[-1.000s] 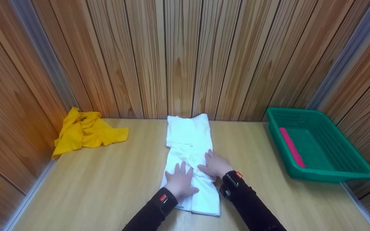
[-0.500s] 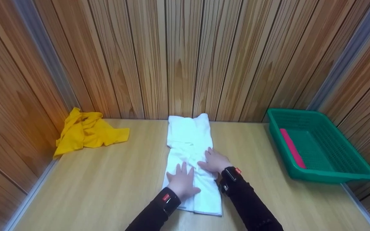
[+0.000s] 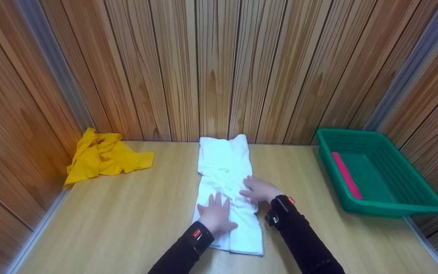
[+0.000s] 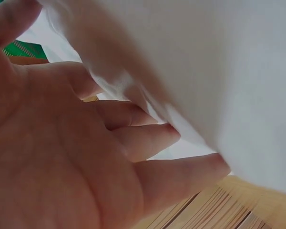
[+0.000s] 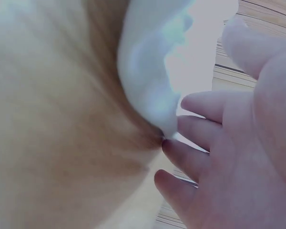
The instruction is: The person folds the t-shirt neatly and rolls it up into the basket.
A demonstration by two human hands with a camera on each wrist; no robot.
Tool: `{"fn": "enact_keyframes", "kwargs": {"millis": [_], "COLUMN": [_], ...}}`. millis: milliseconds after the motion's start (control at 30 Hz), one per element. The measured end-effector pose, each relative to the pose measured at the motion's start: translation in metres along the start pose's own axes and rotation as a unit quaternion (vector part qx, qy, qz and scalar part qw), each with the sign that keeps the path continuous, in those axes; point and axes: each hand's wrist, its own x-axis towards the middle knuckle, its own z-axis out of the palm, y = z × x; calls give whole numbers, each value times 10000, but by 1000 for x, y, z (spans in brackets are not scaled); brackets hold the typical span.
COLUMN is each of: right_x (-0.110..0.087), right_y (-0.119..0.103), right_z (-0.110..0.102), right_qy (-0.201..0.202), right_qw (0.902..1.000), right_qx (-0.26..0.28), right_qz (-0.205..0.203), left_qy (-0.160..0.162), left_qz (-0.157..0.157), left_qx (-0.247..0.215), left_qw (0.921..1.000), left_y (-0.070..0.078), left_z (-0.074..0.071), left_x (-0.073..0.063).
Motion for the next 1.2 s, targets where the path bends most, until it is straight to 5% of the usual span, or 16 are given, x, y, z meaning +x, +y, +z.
{"fn": "enact_keyframes", "kwargs": {"millis": [400, 667, 933, 1200], "right_x": [-30, -56, -79, -102], "right_y": [-7, -10, -1, 3], "right_z": [-7, 1, 10, 21], "right_qy": [291, 483, 461, 557], "right_qw": [9965, 9854, 9650, 9410], "right_qx": [-474, -863, -1189, -1498], "right_qz": [-621, -1388, -2290, -2982], "left_qy": [136, 404, 531, 841], "left_qz": [564, 1041, 1793, 2619], "left_qx": [-474, -288, 39, 492], "left_qw": [9972, 9933, 9823, 9602], "left_y": [-18, -44, -68, -86], "left_z": [-12, -17, -15, -11], "left_x": [-7, -17, -33, -51]}}
